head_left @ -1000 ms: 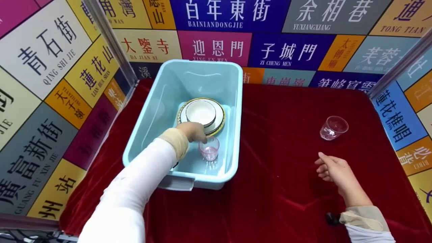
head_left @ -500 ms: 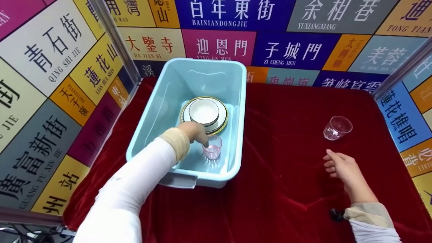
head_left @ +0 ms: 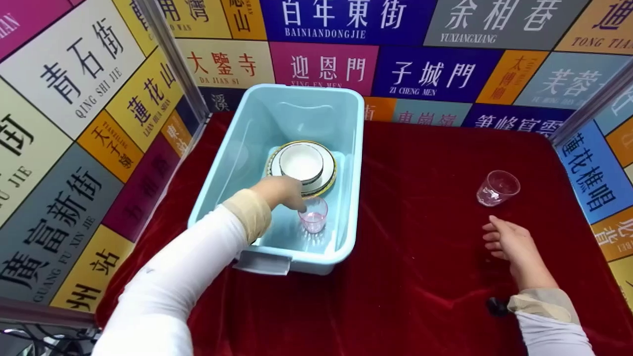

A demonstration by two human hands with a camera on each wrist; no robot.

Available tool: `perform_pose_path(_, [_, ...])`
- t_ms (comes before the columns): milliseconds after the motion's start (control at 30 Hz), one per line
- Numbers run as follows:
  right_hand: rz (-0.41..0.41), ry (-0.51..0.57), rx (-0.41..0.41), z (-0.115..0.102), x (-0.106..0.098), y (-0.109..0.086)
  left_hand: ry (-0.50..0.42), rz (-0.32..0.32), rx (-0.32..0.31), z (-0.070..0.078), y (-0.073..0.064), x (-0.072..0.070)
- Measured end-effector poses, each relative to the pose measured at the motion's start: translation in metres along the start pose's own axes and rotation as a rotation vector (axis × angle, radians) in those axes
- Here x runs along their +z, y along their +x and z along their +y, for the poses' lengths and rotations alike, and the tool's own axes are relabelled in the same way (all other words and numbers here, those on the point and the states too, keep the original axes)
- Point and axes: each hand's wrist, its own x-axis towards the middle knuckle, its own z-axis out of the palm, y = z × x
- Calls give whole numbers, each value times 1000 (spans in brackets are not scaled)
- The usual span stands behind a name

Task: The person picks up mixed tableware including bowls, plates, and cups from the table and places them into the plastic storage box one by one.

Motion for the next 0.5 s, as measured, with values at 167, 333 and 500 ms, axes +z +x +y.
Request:
perform_pose_path(167, [9, 6, 10, 2, -5, 1, -20, -12, 27, 3, -2, -6])
perform_pose_path(333, [2, 19, 30, 4, -11, 1, -51, 0, 21, 4, -9, -9])
perform_pose_path(500, [16, 44, 42, 5, -19, 2, -30, 42, 55, 5, -15, -7])
